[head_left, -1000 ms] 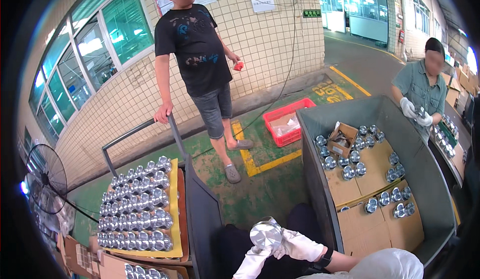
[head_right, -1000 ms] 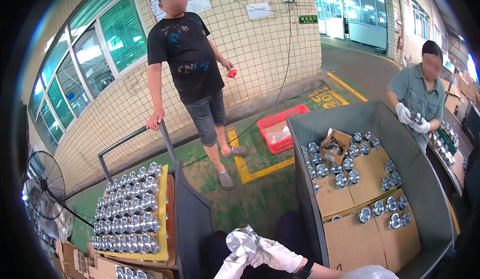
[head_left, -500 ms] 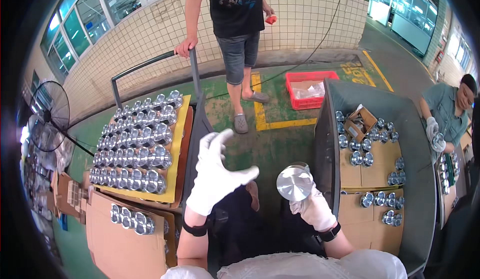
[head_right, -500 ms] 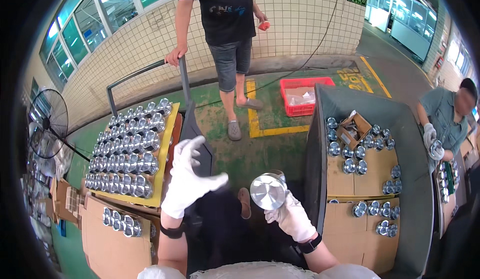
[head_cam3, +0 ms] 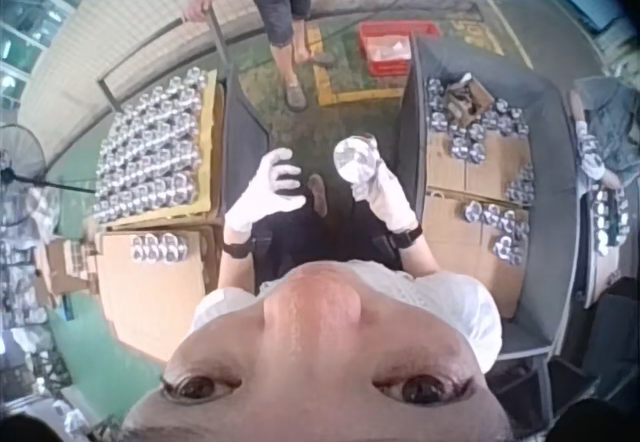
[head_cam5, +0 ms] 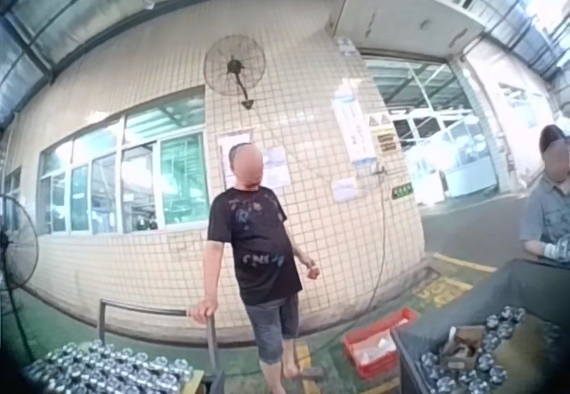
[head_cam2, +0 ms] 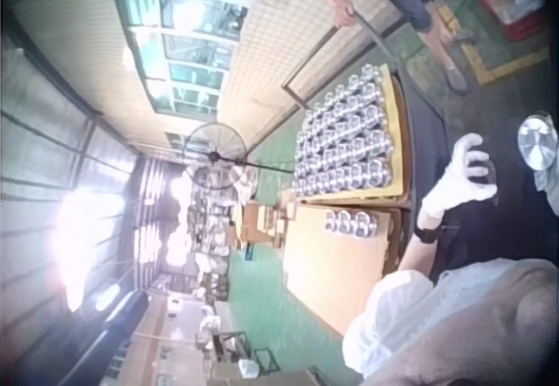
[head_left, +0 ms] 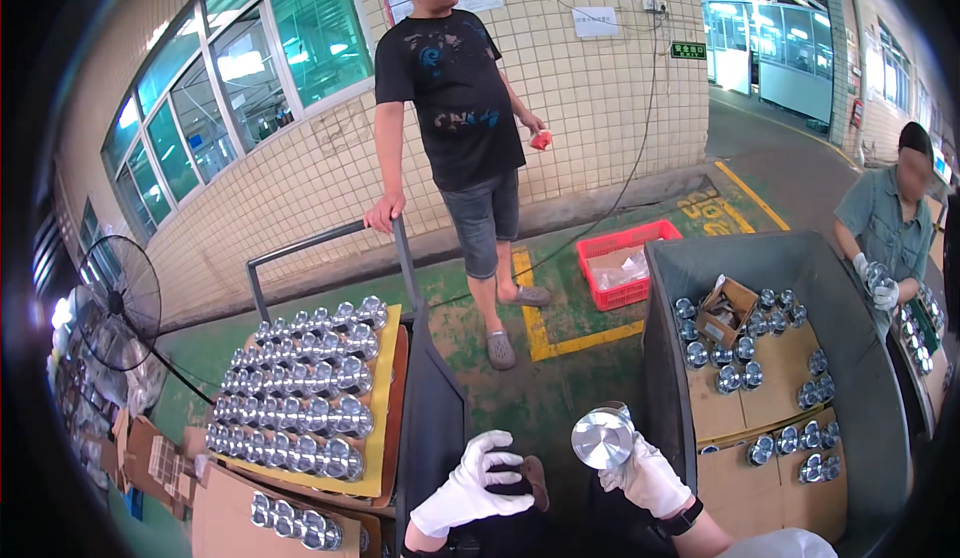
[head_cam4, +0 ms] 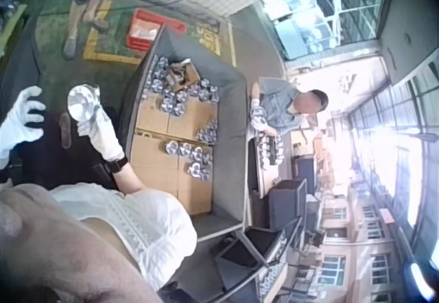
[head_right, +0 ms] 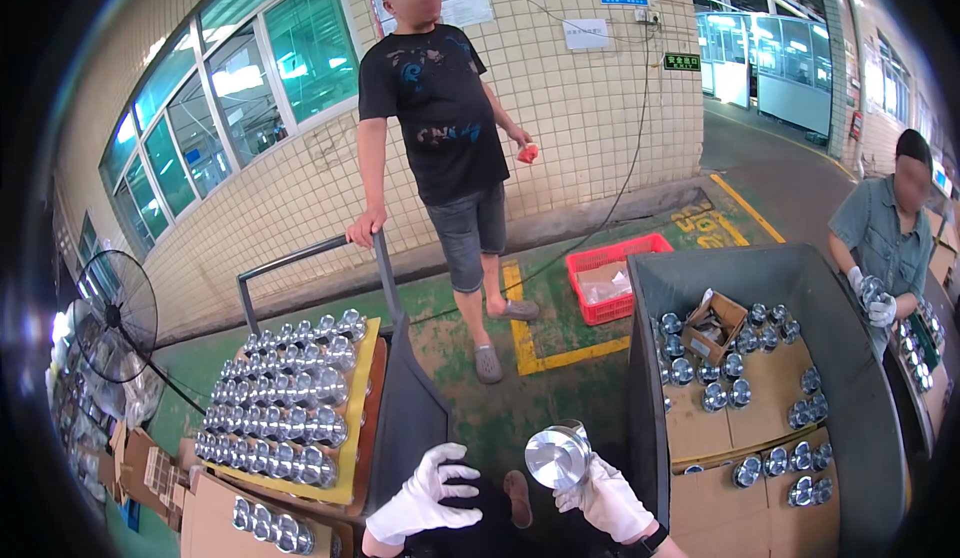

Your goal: Inspecting and organizing metal pistons in a factory setting.

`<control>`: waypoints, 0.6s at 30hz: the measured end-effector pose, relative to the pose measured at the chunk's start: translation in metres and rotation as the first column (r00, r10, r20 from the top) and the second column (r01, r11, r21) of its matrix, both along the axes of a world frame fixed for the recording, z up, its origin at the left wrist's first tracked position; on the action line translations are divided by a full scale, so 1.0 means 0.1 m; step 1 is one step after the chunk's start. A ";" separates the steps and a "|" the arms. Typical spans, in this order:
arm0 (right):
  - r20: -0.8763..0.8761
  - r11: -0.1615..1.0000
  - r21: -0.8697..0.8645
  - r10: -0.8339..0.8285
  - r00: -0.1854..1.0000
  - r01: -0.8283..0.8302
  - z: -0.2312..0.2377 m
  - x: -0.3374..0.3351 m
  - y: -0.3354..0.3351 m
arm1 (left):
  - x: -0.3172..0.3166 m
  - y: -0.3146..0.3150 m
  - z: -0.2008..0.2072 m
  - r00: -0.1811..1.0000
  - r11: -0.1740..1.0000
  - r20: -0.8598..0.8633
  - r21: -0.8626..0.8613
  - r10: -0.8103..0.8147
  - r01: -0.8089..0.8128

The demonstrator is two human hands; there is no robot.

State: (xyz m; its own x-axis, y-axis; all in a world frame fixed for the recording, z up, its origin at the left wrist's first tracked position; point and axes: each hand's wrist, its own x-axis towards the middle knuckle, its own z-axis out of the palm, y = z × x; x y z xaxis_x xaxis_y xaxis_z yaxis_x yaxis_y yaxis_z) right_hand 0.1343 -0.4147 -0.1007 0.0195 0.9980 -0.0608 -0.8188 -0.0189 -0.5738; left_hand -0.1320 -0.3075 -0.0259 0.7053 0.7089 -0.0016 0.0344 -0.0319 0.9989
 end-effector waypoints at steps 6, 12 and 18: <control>0.032 0.998 -0.057 0.020 0.999 -0.018 0.00 -0.01 0.06 | -0.05 -0.09 -0.05 0.980 0.998 -0.193 -0.037 -0.053 0.046; -0.019 0.996 -0.024 0.081 0.997 -0.081 -0.01 -0.08 0.05 | -0.01 -0.13 -0.13 0.958 1.000 -0.287 0.021 0.001 0.005; 0.017 0.994 -0.019 0.106 0.994 -0.105 -0.08 -0.12 0.01 | 0.04 -0.15 -0.24 0.942 1.000 -0.335 -0.001 0.007 -0.008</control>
